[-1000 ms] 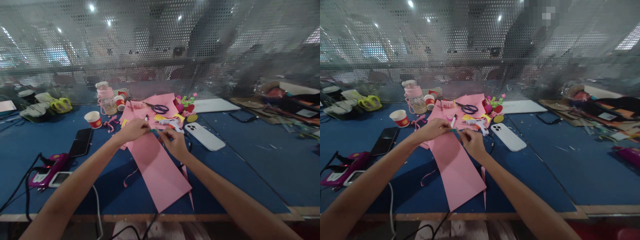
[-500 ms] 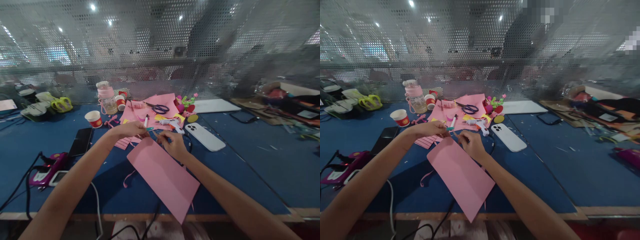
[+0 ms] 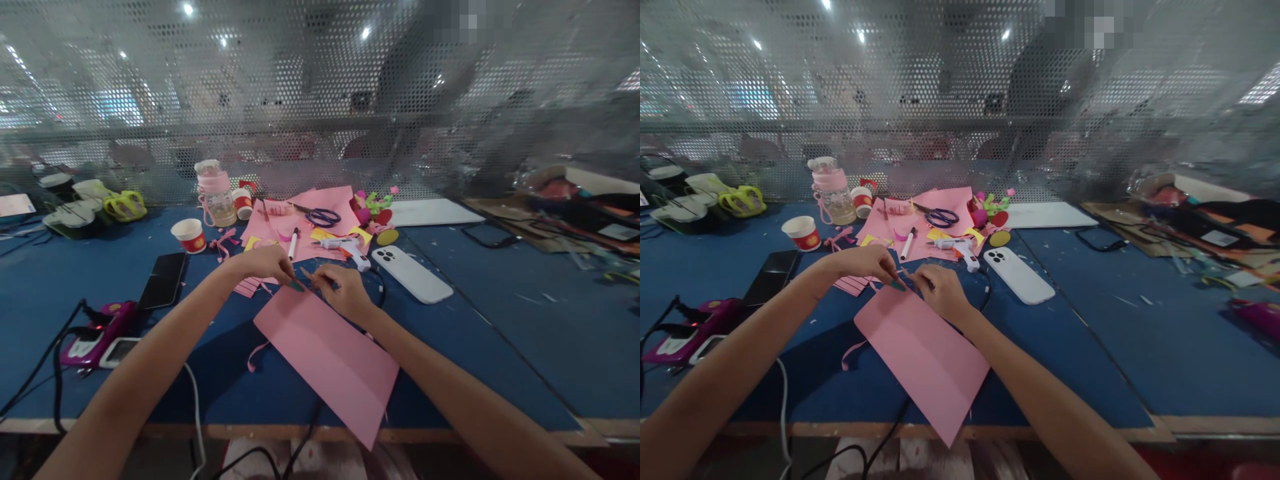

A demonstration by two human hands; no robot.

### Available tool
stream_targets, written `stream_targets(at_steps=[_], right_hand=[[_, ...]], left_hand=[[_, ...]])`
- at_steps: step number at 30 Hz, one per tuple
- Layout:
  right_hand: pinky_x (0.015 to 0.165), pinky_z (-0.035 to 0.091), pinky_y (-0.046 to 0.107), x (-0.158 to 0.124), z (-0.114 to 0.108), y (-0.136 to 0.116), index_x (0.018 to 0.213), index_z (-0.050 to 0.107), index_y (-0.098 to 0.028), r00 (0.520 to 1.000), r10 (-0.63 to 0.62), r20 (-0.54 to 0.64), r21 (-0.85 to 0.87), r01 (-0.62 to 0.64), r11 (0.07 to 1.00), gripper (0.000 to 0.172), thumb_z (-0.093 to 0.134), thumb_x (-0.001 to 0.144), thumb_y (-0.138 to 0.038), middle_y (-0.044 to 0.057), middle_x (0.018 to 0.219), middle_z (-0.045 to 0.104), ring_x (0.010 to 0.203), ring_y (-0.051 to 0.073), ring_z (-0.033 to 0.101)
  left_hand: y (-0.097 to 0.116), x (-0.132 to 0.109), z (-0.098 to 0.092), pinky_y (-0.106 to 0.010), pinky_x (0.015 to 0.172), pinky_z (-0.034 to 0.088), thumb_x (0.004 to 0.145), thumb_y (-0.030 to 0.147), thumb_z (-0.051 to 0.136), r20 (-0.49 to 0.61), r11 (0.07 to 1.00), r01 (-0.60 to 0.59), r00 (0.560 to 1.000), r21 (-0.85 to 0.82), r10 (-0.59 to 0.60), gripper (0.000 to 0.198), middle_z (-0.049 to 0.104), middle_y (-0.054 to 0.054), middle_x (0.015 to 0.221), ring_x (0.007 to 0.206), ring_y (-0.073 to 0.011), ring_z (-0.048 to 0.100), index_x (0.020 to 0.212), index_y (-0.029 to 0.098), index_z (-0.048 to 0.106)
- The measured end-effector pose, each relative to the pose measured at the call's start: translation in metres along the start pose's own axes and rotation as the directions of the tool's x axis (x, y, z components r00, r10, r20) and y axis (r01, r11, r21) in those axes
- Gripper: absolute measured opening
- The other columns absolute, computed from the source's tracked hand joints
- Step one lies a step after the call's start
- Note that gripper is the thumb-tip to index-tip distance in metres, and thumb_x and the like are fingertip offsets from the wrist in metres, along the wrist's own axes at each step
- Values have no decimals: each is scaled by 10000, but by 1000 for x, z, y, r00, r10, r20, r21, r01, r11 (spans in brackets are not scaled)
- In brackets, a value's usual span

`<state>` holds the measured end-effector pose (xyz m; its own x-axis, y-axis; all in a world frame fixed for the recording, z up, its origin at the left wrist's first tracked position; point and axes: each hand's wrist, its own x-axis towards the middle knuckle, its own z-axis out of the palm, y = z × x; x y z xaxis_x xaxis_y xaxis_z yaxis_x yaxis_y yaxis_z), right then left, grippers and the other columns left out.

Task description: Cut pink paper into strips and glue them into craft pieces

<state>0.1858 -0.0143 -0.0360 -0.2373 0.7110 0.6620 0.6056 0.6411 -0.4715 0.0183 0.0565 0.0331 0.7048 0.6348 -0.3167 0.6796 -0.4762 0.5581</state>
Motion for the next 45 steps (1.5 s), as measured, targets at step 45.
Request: stream_targets(at_steps=[45], right_hand=[[656, 371, 299, 76, 18, 17, 607, 547, -179, 980, -169, 101, 162, 152, 975, 295, 460, 818, -365, 28, 681, 481, 698, 153, 460]], left_hand=[[-21, -4, -16, -215, 491, 349, 446, 136, 647, -168, 901, 285, 920, -328, -353, 49, 546, 25, 449, 505, -95, 473, 492, 141, 635]])
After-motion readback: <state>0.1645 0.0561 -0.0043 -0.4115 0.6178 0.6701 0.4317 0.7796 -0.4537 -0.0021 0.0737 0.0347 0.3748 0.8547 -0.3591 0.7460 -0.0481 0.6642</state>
